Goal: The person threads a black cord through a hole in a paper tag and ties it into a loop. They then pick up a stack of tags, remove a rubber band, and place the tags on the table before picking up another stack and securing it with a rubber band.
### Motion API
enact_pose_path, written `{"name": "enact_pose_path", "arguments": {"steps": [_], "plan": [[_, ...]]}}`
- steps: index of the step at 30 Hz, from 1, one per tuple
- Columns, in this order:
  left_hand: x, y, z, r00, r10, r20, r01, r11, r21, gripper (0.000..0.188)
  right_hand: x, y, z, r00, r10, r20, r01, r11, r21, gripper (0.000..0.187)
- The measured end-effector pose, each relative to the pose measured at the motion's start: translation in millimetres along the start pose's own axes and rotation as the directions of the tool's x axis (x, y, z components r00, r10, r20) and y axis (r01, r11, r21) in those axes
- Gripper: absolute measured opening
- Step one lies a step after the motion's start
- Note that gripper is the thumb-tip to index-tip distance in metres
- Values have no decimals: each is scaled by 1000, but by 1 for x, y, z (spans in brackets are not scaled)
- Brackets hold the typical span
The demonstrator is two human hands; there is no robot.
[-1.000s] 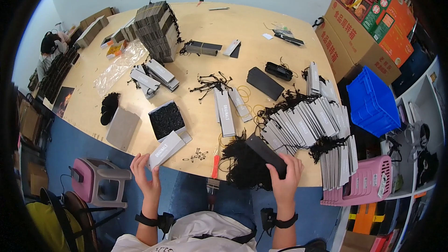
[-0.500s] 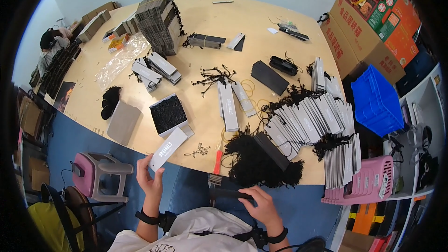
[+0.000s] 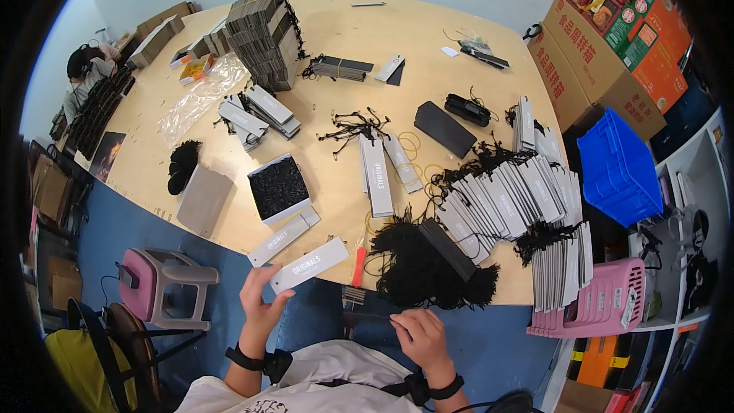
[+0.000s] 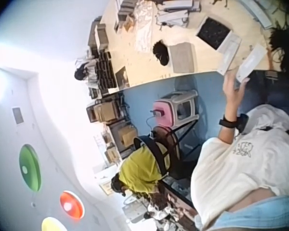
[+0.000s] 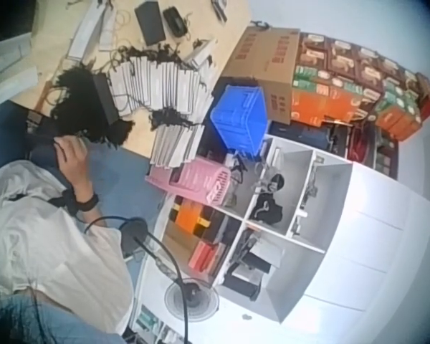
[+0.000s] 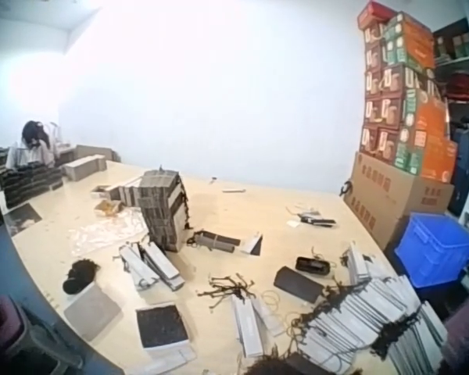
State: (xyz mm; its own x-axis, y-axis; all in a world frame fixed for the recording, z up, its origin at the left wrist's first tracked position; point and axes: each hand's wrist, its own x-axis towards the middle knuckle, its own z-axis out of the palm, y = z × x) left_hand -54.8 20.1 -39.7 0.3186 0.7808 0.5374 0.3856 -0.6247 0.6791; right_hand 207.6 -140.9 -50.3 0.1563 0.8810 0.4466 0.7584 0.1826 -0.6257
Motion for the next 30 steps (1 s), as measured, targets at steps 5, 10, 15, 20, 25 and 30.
{"name": "enact_pose_path", "arguments": {"steps": [5,10,15,20,25,30], "plan": [[0,-1,1,1000,5,18,-5,1000,-23,48,-5,5,6,999,22,-42,-20,999,28,28],[2,2,3,1000,10,21,-9,998,-54,43,-7,6,7,995,77,-66,-74,996,48,27],[-7,-3,7,996,-84,26,88,973,-216,34,-4,3,10,990,126,-60,-123,992,41,20],[-4,5,5,978,-189,90,210,883,-421,31,-8,9,18,988,153,-25,-152,988,27,14],[-4,10,3,940,-300,165,341,768,-543,31,-10,11,24,980,194,31,-195,980,42,11],[0,11,-1,837,-171,520,388,855,-344,21,-10,13,30,978,188,93,-186,982,-29,10]]}}
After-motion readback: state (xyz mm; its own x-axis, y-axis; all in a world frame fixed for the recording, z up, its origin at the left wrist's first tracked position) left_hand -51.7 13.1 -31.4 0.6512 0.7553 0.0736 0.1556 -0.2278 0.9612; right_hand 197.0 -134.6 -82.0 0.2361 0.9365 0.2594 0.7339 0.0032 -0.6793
